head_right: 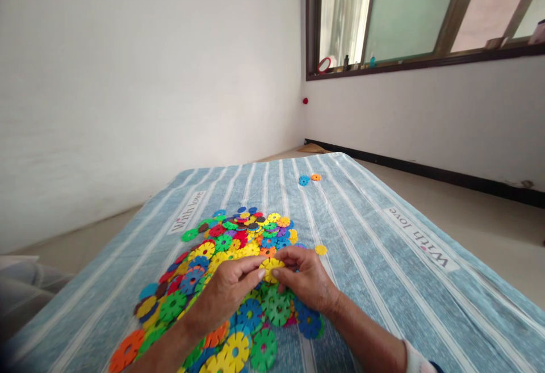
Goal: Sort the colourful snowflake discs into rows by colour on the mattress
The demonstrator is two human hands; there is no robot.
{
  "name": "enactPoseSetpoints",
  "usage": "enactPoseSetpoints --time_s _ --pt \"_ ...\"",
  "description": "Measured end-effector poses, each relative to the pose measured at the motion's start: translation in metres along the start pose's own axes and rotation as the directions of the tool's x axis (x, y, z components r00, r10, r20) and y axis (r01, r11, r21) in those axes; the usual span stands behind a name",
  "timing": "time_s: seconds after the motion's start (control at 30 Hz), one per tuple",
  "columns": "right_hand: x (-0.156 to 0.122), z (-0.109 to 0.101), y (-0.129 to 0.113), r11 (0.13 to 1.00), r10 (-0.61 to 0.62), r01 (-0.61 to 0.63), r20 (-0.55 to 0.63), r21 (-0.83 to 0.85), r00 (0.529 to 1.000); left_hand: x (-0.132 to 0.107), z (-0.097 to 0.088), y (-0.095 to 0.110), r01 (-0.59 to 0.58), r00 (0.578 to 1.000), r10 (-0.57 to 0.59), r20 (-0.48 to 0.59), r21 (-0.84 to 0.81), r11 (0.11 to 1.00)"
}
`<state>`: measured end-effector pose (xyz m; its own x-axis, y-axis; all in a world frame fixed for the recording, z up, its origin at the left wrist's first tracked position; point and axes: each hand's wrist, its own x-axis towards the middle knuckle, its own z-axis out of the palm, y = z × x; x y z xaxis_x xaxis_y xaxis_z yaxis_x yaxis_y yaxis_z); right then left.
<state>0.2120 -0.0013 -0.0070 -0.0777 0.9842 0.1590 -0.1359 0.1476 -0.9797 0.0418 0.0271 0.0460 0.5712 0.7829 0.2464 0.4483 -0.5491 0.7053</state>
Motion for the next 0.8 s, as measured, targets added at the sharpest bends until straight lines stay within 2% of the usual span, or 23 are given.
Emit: enactPoseSetpoints --time_s 0.07,0.13,0.2,0.27,0.4,0.53,0.8 --pt "0.001 -0.003 0.001 1.0 0.01 -0.01 -0.01 -0.005 1.0 0.002 -0.003 -0.004 -0.06 0.998 0.063 -0.032 0.077 0.995" --pt "0.002 -0.007 0.001 1.0 0.021 -0.022 -0.049 -0.018 0.999 0.005 -0.008 -0.012 -0.108 0.986 0.131 -0.107 0.195 0.975" --pt "0.004 -0.01 0.001 0.999 0.027 -0.031 -0.111 -0.034 0.993 0.009 -0.014 -0.024 -0.121 0.961 0.194 -0.198 0.333 0.935" --pt "0.005 -0.013 0.0 0.998 0.035 -0.044 -0.161 -0.054 0.986 0.012 -0.021 -0.036 -0.114 0.943 0.236 -0.234 0.44 0.891" --pt "0.006 -0.015 0.0 0.993 0.06 -0.079 -0.2 -0.087 0.978 0.015 -0.029 -0.052 -0.106 0.96 0.232 -0.156 0.565 0.818" --pt "0.005 -0.016 0.002 0.991 0.055 -0.076 -0.189 -0.106 0.98 0.013 -0.028 -0.055 -0.112 0.979 0.195 -0.065 0.629 0.77" --pt "0.006 -0.017 0.007 0.991 0.042 -0.063 -0.178 -0.118 0.983 0.011 -0.021 -0.054 -0.19 0.98 0.191 0.065 0.615 0.765"
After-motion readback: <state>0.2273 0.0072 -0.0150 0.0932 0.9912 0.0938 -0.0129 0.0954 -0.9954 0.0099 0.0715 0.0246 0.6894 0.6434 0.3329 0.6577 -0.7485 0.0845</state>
